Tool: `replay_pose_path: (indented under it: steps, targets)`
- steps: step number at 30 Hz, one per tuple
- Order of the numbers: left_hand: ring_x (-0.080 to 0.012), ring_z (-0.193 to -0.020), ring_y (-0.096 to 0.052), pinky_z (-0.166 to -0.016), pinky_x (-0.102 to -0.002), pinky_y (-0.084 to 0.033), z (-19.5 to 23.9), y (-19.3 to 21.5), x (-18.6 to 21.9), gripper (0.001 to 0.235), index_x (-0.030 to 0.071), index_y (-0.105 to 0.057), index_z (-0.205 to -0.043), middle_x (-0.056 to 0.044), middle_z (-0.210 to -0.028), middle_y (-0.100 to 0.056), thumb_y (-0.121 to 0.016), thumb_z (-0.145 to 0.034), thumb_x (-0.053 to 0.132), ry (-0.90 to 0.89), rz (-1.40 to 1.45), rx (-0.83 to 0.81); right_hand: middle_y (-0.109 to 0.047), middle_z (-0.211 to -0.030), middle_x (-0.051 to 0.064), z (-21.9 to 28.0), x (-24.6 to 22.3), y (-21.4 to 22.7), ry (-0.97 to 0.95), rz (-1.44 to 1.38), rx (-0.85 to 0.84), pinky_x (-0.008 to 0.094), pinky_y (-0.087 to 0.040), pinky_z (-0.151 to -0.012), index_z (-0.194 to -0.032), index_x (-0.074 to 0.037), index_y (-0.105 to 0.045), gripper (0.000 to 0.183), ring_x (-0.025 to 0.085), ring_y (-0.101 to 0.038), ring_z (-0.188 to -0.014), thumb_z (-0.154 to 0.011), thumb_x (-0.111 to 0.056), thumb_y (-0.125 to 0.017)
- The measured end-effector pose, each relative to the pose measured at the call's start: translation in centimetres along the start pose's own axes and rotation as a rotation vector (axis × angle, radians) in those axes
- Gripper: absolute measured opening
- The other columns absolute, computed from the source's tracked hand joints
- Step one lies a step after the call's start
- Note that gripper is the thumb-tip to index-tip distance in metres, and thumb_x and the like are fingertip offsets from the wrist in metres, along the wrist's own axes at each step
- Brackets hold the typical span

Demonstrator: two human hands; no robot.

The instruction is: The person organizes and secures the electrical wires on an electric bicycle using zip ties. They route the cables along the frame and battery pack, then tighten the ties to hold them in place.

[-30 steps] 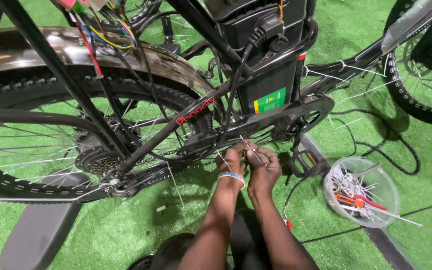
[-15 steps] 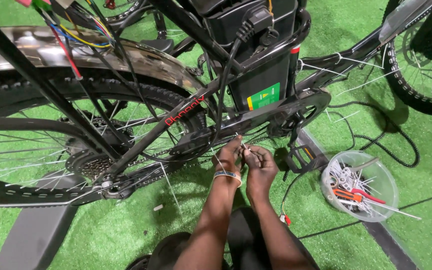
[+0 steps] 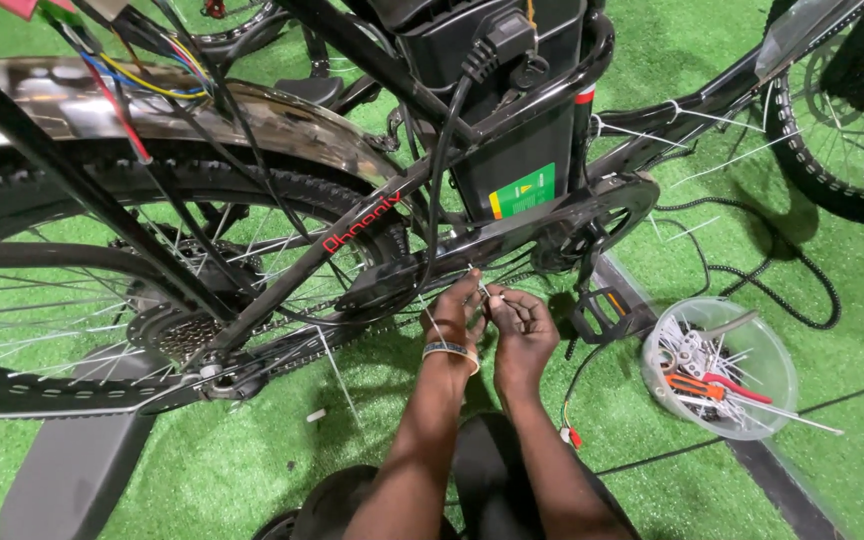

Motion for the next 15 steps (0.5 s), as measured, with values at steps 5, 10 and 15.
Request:
replay_pose_path:
  steps: [5, 10, 15]
  targets:
    - [-0.0325, -0.116, -0.06, -0.102, -0.054, -0.039, 0.1, 0.0, 0.1, 0.055, -0.006, -0.066, -0.11, -0.021, -0.113, -0.064, -0.086, -0.064, 0.016, -0.001, 0.009, 0.007, -0.072, -0.092, 0.014, 0.3, -0.8, -0.2, 0.059, 0.117, -0.026, 0.025, -0.058, -0.072, -0.09, 0.001, -0.066, 0.012, 0.01, -0.068, -0.078, -0.081, 0.005, -0.073]
    - [-0.0317, -0.097, -0.067, -0.087, -0.049, -0.051, -0.2, 0.3, 0.0, 0.053, -0.01, -0.068, -0.099, -0.023, -0.095, -0.068, -0.09, -0.058, 0.015, 0.007, -0.014, 0.078, -0.073, -0.088, 0.013, 0.4, -0.6, -0.3, 0.063, 0.212, -0.028, 0.026, -0.057, -0.07, -0.088, 0.0, -0.07, 0.012, 0.011, -0.067, -0.077, -0.078, 0.005, -0.076]
    - [-0.0297, -0.099, -0.066, -0.089, -0.048, -0.05, -0.3, 0.4, 0.0, 0.055, -0.011, -0.067, -0.1, -0.023, -0.096, -0.067, -0.091, -0.058, 0.015, -0.005, -0.016, 0.097, -0.073, -0.086, 0.013, 0.6, -0.5, -0.3, 0.067, 0.218, 0.005, 0.029, -0.058, -0.07, -0.09, 0.0, -0.071, 0.012, 0.013, -0.067, -0.077, -0.08, 0.003, -0.076]
Point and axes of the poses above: each hand's wrist, its own z-axis away from the middle knuckle, its own y-axis out of the back of the hand, x = y × z, the point moved 4 cm from there along -z, towards the middle knuckle
